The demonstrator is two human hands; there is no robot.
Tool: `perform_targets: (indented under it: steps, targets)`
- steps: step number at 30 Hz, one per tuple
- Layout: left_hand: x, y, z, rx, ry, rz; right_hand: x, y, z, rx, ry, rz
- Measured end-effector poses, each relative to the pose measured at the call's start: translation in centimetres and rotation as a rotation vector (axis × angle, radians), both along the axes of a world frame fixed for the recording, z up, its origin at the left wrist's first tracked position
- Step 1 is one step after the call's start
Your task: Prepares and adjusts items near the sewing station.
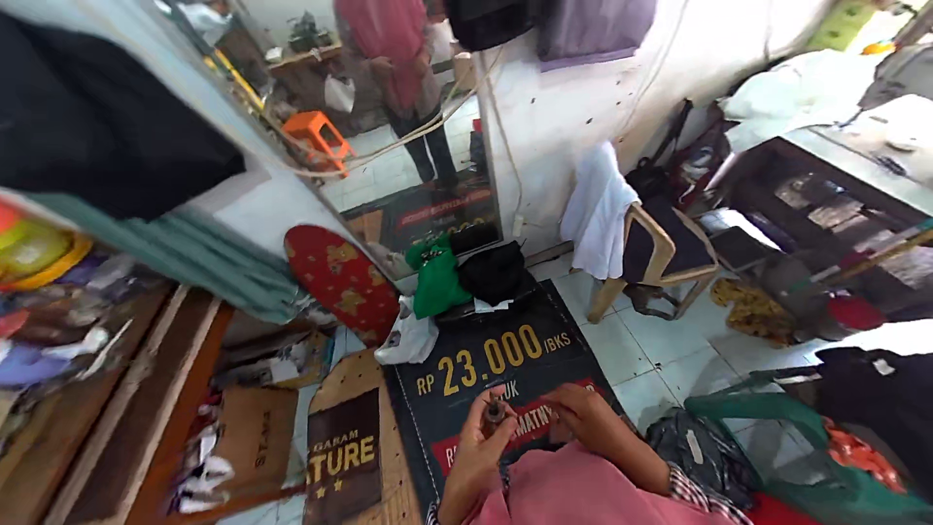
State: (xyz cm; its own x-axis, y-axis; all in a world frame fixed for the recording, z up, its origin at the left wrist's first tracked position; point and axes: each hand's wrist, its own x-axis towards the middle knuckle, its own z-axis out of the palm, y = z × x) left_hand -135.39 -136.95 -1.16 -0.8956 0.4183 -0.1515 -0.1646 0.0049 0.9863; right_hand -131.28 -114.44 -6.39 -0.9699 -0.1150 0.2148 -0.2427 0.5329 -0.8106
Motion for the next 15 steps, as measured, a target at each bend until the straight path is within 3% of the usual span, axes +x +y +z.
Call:
perform_targets:
  steps: [7, 15]
  targets:
    - [-6.1, 5.4, 1.5, -0.039, 0.064, -0.103, -4.7, 6.0, 2.2, -0.019, 0.101, -0.112]
    - [-10.7, 13.5, 1.2, -0.012, 0.03, -0.365, -3.3, 11.9, 0.9, -0.042, 0.006, -0.335]
